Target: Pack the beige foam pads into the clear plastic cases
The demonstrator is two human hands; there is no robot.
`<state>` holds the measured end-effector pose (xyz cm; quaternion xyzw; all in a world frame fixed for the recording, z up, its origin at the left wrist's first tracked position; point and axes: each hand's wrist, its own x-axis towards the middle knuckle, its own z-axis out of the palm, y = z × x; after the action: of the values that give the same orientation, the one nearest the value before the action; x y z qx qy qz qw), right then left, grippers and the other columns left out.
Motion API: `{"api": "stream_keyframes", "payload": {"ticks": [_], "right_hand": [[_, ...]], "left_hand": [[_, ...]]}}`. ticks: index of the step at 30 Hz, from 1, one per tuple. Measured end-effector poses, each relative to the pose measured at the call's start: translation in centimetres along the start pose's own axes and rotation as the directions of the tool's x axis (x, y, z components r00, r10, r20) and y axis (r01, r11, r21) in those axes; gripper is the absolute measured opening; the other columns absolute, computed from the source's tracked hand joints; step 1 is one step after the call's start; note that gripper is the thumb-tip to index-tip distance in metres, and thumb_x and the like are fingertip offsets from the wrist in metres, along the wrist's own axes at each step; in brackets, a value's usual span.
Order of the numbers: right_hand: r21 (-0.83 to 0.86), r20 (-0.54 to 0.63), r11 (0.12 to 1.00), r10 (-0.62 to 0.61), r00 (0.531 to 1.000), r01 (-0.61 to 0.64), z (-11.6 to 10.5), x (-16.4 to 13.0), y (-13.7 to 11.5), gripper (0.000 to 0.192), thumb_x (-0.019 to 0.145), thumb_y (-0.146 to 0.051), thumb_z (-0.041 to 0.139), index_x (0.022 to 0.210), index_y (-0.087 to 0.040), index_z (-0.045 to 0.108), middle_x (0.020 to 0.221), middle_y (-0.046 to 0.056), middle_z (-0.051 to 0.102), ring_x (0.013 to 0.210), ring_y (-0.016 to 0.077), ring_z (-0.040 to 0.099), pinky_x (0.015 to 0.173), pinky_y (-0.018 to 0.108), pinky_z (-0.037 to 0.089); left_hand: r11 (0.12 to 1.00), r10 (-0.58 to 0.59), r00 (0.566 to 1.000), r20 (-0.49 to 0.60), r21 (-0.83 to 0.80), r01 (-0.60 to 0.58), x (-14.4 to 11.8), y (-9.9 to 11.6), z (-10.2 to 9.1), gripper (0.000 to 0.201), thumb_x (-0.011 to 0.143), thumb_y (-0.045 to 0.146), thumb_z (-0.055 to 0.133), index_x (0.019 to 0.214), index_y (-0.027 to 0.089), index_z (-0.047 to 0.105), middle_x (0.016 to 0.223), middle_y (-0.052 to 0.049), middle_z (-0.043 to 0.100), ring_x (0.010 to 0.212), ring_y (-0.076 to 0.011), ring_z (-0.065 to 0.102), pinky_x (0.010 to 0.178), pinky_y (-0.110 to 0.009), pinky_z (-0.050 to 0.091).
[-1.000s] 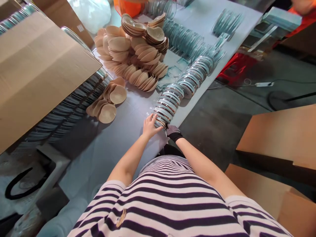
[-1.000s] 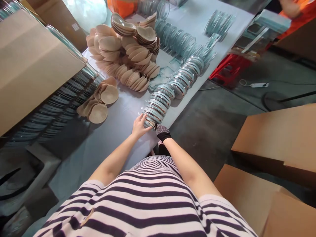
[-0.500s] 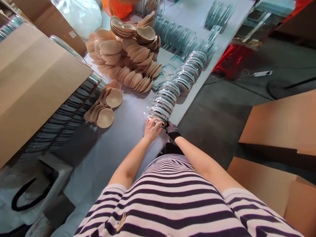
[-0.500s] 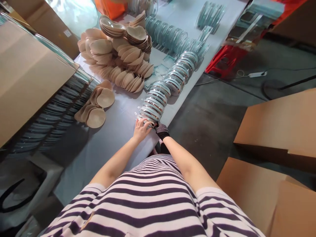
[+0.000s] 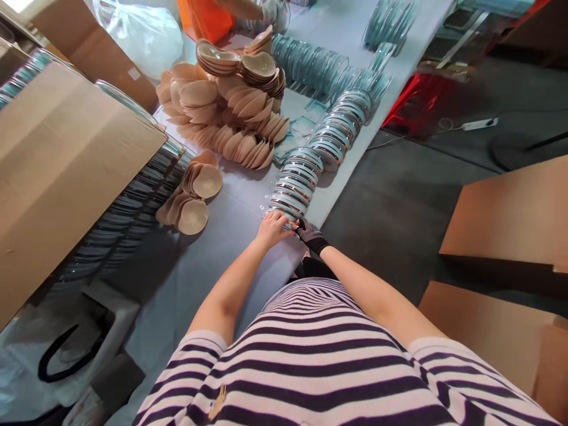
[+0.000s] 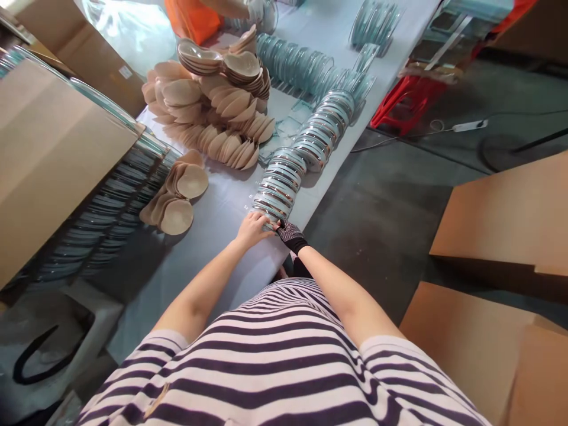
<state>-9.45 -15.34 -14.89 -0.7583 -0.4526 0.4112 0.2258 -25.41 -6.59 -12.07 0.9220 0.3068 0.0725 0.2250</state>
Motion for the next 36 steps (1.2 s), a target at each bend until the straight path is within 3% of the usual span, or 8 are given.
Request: {"api": "stream_keyframes", "payload": {"ticks": [7, 12, 18, 22, 26, 29, 33, 36], "right_hand": [[-0.087, 0.131, 0.996, 0.009, 0.991, 0.002, -2.0, 0.8, -0.1, 0.026, 0.095, -0.034, 0.049, 0.095, -0.020, 0.071, 0.085, 0.003, 0.073, 0.077, 0.0168, 0.066, 0.074, 0.027, 0.051], [-0.229, 0.250, 0.969, -0.038, 0.967, 0.097, -4.3, 0.5, -0.4, 0.026, 0.088, -0.042, 0.060, 0.083, -0.021, 0.074, 0.079, 0.002, 0.072, 0.075, 0.0175, 0.066, 0.069, 0.025, 0.048], [-0.392, -0.192, 0.901, -0.279, 0.941, 0.187, -10.7, 4.6, -3.7, 0.039, 0.098, -0.038, 0.041, 0.116, -0.017, 0.068, 0.117, 0.012, 0.070, 0.108, 0.0245, 0.062, 0.090, 0.032, 0.046], [-0.559, -0.200, 0.799, -0.389, 0.899, 0.221, -14.8, 12.8, -6.9, 0.067, 0.090, -0.042, 0.058, 0.145, -0.007, 0.046, 0.149, 0.019, 0.046, 0.136, 0.0347, 0.039, 0.113, 0.046, 0.028], [-0.619, -0.046, 0.751, -0.328, 0.944, 0.230, -12.9, 17.3, -8.4, 0.073, 0.090, -0.051, 0.057, 0.145, -0.006, 0.045, 0.143, 0.022, 0.052, 0.134, 0.0381, 0.040, 0.115, 0.052, 0.020], [-0.540, 0.013, 0.770, -0.396, 0.918, 0.340, -8.7, 16.1, -8.6, 0.067, 0.092, -0.050, 0.053, 0.144, -0.008, 0.047, 0.138, 0.021, 0.056, 0.127, 0.0345, 0.047, 0.112, 0.047, 0.027], [-0.330, 0.059, 0.825, -0.468, 0.882, 0.459, -5.3, 13.6, -7.9, 0.055, 0.094, -0.044, 0.052, 0.140, -0.013, 0.053, 0.135, 0.016, 0.060, 0.125, 0.0287, 0.051, 0.111, 0.040, 0.033], [-0.190, 0.019, 0.938, -0.293, 0.956, 0.291, -6.1, 13.7, -5.7, 0.045, 0.099, -0.029, 0.038, 0.139, -0.016, 0.053, 0.138, 0.011, 0.059, 0.124, 0.0213, 0.054, 0.107, 0.034, 0.040]], "left_hand": [[0.998, -0.068, 0.996, -0.060, -0.003, 0.068, 0.2, -0.4, 0.3, 0.031, 0.070, 0.050, 0.082, 0.087, 0.026, 0.070, 0.095, -0.008, 0.063, 0.107, -0.0292, 0.056, 0.107, -0.048, 0.040], [0.994, -0.107, 0.988, -0.110, -0.024, 0.105, -0.4, -0.4, 0.6, 0.042, 0.066, 0.047, 0.085, 0.098, 0.027, 0.068, 0.138, -0.012, 0.054, 0.134, -0.0329, 0.046, 0.113, -0.050, 0.037], [0.997, -0.042, 0.995, -0.087, -0.072, 0.036, -0.9, 0.2, 0.3, 0.050, 0.073, 0.043, 0.081, 0.115, 0.024, 0.063, 0.145, -0.013, 0.054, 0.142, -0.0311, 0.042, 0.114, -0.051, 0.037], [0.994, -0.073, 0.996, -0.053, -0.084, 0.068, -1.9, 2.2, 0.7, 0.063, 0.072, 0.041, 0.082, 0.130, 0.030, 0.060, 0.143, -0.011, 0.057, 0.136, -0.0333, 0.049, 0.110, -0.051, 0.043], [0.979, -0.117, 0.993, -0.015, -0.169, 0.112, -4.2, 4.4, 1.5, 0.052, 0.080, 0.039, 0.073, 0.131, 0.034, 0.060, 0.139, -0.009, 0.059, 0.130, -0.0301, 0.054, 0.108, -0.049, 0.046], [0.948, -0.243, 0.952, -0.188, -0.255, 0.192, -4.0, 3.7, 0.8, 0.041, 0.090, 0.039, 0.059, 0.130, 0.030, 0.059, 0.137, -0.011, 0.059, 0.129, -0.0266, 0.054, 0.110, -0.047, 0.045], [0.872, -0.486, 0.780, -0.394, -0.285, 0.399, 2.0, -1.0, -1.5, 0.049, 0.095, 0.039, 0.051, 0.140, 0.022, 0.049, 0.152, -0.014, 0.043, 0.144, -0.0261, 0.038, 0.118, -0.045, 0.035], [0.814, -0.574, 0.773, -0.271, -0.291, 0.502, 7.5, -4.6, -2.9, 0.038, 0.097, 0.034, 0.045, 0.130, 0.021, 0.060, 0.137, -0.011, 0.060, 0.133, -0.0253, 0.050, 0.112, -0.042, 0.040]]}}
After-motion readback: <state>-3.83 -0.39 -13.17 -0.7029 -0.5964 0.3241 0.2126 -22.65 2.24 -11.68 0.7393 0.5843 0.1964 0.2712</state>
